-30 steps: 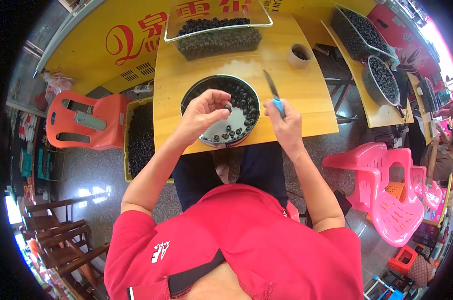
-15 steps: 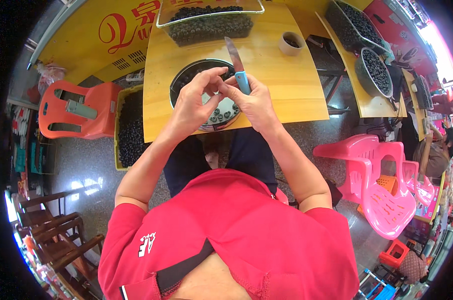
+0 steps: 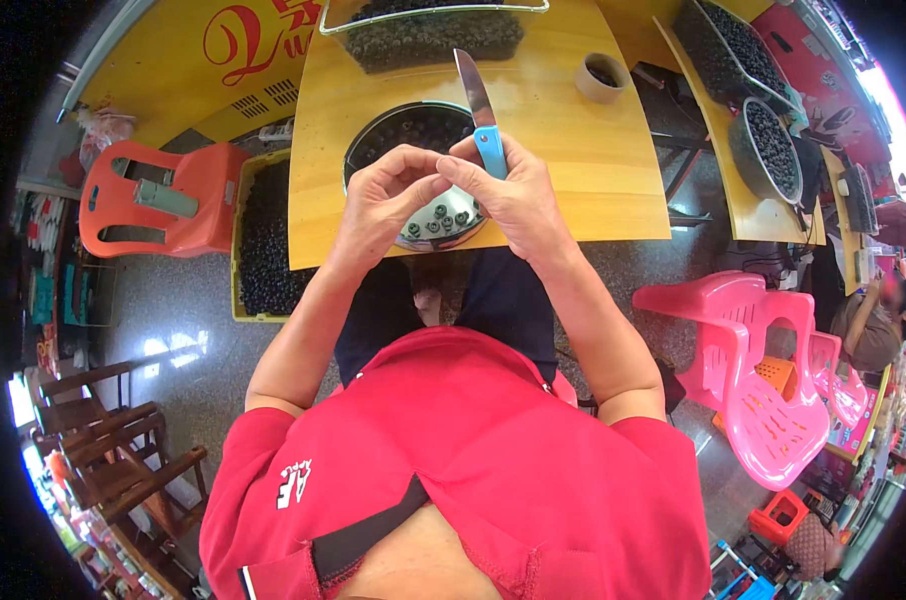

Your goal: Cutting and pitting small dark round fruits using a utility knife.

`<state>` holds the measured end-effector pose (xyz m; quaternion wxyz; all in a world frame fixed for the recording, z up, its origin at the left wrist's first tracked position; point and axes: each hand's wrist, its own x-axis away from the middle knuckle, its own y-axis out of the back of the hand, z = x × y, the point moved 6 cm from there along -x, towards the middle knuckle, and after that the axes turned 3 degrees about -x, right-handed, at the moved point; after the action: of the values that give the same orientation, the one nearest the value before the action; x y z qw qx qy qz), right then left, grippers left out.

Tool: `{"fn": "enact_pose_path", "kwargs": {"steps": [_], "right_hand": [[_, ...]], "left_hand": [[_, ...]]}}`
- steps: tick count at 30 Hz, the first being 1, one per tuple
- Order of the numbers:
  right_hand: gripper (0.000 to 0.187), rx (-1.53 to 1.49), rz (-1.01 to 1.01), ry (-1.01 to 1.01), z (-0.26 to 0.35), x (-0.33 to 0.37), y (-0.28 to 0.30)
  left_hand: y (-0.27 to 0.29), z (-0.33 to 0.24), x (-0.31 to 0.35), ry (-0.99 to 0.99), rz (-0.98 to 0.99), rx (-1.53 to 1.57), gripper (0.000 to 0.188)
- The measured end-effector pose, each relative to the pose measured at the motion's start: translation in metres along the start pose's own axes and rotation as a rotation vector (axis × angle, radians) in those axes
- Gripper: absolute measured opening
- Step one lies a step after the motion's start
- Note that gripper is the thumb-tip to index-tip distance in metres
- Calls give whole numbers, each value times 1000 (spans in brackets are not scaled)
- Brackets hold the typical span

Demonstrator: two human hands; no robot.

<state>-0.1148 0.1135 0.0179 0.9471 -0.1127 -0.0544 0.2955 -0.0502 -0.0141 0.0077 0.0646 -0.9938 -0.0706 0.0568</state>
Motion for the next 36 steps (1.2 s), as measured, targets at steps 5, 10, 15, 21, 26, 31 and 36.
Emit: {"fn": "enact_pose_path", "kwargs": {"steps": [5, 10, 15, 21, 26, 31, 36], "right_hand": [[17, -56, 63, -83, -5, -1, -5], [18, -87, 75, -82, -10, -1, -10], [15, 667, 14, 560, 15, 11, -18], [15, 982, -35, 735, 23, 18, -23], [15, 1005, -50, 744, 21, 17, -21], [15, 1017, -59, 761, 18, 16, -20], [17, 987, -25, 707, 19, 18, -25]], "left_hand": [[2, 1, 6, -24, -6, 112, 16], [9, 14, 8, -23, -61, 224, 16], [12, 21, 6, -20, -92, 298, 19], [9, 15, 5, -59, -109, 321, 15], [9, 18, 4, -59, -96, 330, 17], [9, 20, 5, -61, -107, 368, 17], [11, 18, 7, -80, -122, 365, 16]]}}
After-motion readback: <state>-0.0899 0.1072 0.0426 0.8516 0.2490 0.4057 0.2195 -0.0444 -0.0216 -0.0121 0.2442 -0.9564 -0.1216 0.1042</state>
